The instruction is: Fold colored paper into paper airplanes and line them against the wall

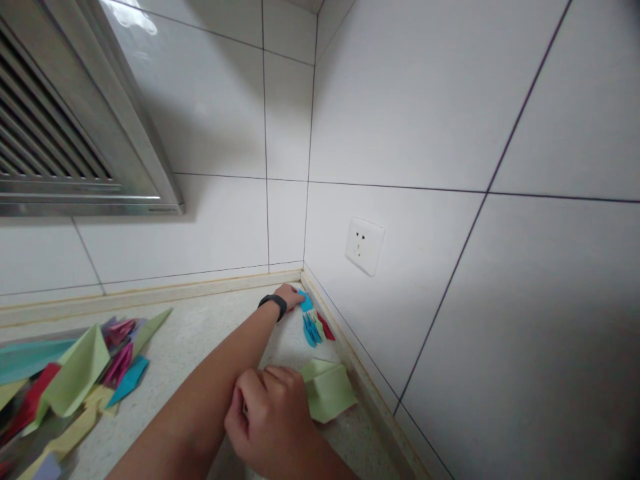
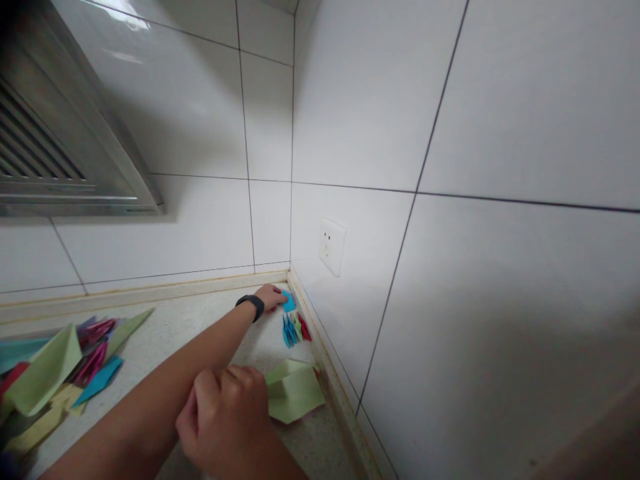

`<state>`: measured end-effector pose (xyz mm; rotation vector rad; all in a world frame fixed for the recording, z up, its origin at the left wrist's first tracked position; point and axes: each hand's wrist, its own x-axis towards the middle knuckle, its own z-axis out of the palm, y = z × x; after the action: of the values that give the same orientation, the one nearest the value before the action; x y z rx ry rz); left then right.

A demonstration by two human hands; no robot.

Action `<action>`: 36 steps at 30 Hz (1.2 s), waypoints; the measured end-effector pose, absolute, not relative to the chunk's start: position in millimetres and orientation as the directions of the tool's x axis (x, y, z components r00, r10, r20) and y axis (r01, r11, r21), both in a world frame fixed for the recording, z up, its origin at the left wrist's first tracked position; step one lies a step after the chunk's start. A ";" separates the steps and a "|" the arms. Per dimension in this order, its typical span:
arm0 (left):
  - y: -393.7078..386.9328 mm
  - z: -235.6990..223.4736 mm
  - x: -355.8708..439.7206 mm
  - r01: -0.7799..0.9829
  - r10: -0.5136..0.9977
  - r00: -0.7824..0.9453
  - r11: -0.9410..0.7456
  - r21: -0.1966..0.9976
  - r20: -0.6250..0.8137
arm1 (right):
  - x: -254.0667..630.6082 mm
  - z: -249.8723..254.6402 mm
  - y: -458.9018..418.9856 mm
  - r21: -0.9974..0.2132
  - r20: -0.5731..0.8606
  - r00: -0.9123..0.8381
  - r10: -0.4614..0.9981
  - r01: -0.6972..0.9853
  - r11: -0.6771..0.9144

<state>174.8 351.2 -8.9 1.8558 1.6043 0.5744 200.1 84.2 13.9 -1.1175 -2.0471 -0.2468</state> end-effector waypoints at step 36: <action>361.2 -18.6 167.0 0.710 0.996 0.071 -0.090 0.699 0.057 | 196.9 8.8 86.1 -0.204 0.732 -0.246 0.635 0.810 0.549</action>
<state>167.0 361.2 -18.6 1.8555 1.6889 0.7498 196.9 86.1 8.8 -1.1670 -1.9743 -0.2740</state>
